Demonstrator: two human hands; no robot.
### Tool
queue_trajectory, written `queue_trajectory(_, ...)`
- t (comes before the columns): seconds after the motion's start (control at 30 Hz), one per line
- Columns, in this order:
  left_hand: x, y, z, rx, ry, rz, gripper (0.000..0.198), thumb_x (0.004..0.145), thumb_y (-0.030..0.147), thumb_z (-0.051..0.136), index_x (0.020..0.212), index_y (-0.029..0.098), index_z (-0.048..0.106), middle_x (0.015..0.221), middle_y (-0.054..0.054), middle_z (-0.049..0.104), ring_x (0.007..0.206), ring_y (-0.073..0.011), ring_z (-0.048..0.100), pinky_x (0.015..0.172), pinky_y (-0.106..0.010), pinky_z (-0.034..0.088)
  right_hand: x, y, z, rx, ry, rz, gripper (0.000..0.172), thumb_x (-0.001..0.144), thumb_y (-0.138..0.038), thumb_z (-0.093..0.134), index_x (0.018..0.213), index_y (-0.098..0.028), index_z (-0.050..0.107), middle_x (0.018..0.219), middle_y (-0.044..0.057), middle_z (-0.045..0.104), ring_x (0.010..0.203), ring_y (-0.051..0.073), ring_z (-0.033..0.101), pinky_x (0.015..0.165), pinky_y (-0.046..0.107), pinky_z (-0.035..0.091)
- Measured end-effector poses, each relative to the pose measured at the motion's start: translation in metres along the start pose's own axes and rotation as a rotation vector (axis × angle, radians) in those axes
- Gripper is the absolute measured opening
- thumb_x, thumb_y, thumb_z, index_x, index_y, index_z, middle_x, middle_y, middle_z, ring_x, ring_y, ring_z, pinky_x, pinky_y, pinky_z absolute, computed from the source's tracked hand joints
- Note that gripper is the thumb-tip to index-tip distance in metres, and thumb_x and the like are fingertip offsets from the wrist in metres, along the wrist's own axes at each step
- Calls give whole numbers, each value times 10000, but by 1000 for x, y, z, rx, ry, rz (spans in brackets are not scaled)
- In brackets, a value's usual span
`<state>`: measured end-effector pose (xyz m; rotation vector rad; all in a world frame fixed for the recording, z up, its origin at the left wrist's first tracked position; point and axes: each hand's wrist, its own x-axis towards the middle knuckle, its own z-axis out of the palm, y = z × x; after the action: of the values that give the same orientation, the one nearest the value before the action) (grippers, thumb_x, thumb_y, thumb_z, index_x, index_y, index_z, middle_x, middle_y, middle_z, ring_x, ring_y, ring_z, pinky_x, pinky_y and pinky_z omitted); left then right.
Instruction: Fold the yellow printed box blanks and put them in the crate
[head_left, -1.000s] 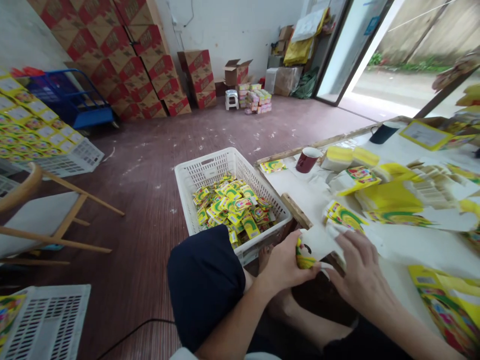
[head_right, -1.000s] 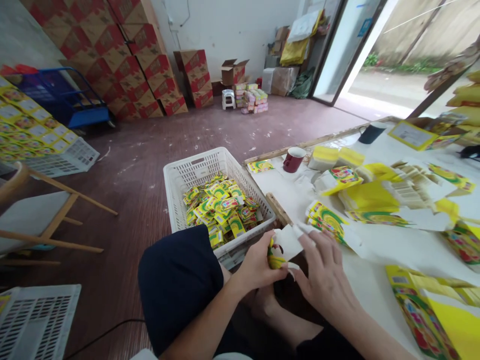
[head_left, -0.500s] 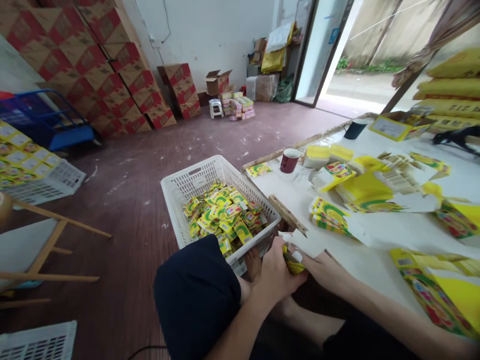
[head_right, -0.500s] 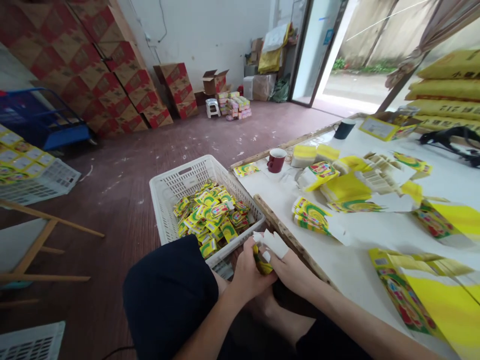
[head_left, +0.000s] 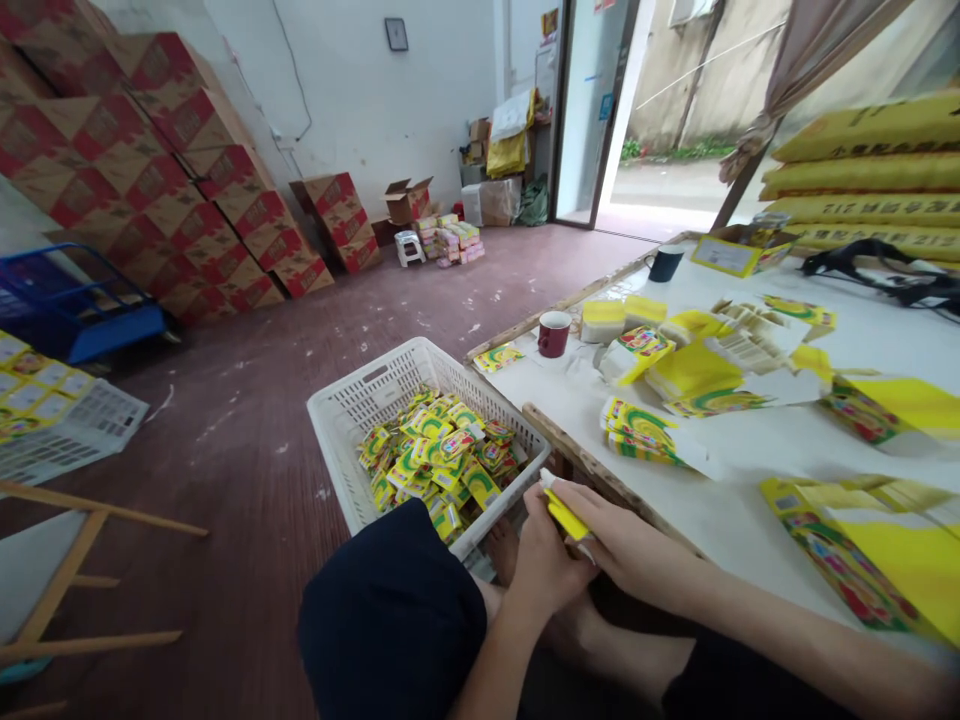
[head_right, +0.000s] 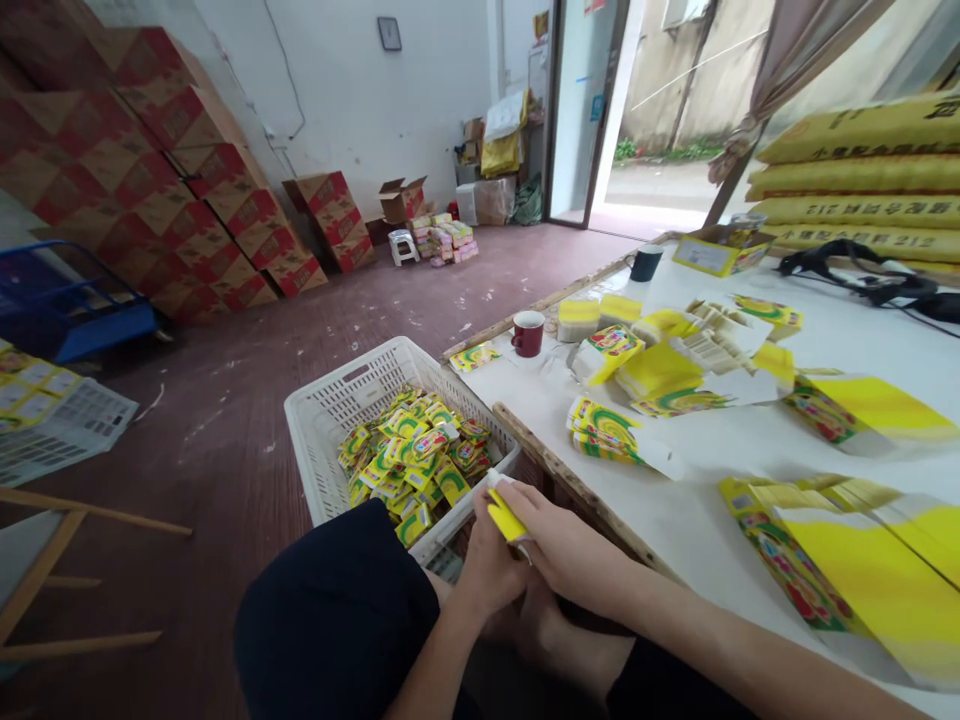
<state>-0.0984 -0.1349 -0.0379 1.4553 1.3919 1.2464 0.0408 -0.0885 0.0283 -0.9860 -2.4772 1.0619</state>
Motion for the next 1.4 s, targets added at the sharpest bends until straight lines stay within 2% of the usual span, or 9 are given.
queue_trajectory(0.17,3,-8,6,81,125,52,647,692,196,728,1251,202,400,1270,-160,557,1159,-288,600,1010,-457,498,4,13,1,-117,29,-44,674,874,-43,388,1519,-188,519,1631,178,430,1354,284,612,1127,435,512)
queue_trajectory(0.3,4,-4,-6,136,103,-25,544,717,239,748,1214,199,530,1137,-103,649,1066,-287,634,947,-460,520,4,28,-6,-217,97,-24,670,872,-37,418,1521,-180,500,1608,198,453,1452,327,504,1163,499,469)
queue_trajectory(0.4,6,1,-16,81,50,-22,559,704,315,793,1204,179,586,1118,-101,702,1012,-279,667,918,-441,538,0,30,-14,-295,-13,-36,673,880,-55,486,1537,-198,461,1655,218,357,1428,368,525,1123,525,500)
queue_trajectory(0.57,10,13,-26,-22,-94,-64,615,630,360,878,1171,159,661,1076,-83,755,962,-260,703,878,-379,569,-8,15,-43,-250,-157,-60,344,921,-88,504,1197,-193,681,1501,191,526,1404,343,544,1087,494,515)
queue_trajectory(0.73,8,22,-26,12,-135,-61,651,595,323,901,1192,171,689,1081,-78,777,964,-272,725,887,-382,578,-14,7,-56,-127,-143,-70,173,869,-141,600,1011,-209,672,1236,128,631,1188,280,642,986,431,541)
queue_trajectory(0.97,8,21,-22,3,8,-79,575,628,327,878,1159,195,702,1113,-103,769,1034,-310,710,962,-441,551,-9,17,-35,-4,15,-115,648,794,-141,638,1415,-176,453,1440,177,502,1348,294,518,1136,489,448)
queue_trajectory(1.13,9,11,-17,-94,15,-144,618,599,313,908,1173,211,706,1138,-95,759,1102,-314,683,1035,-447,515,-1,18,-25,-26,-7,-82,634,853,-124,592,1463,-150,422,1493,189,456,1371,261,517,1171,462,420)
queue_trajectory(1.27,23,0,-19,-513,317,-320,654,561,335,945,1133,192,661,1089,-76,730,1049,-260,694,974,-378,551,11,38,-50,-222,109,241,763,795,-297,792,1470,-176,459,1440,130,579,1284,240,592,1093,347,474)
queue_trajectory(1.4,39,-2,-28,-881,620,-498,649,865,661,627,1291,182,528,1338,-171,607,1256,-247,631,964,-335,573,11,90,-88,-390,298,589,313,964,-253,579,1241,-118,635,1298,203,639,1233,307,606,1064,424,450)
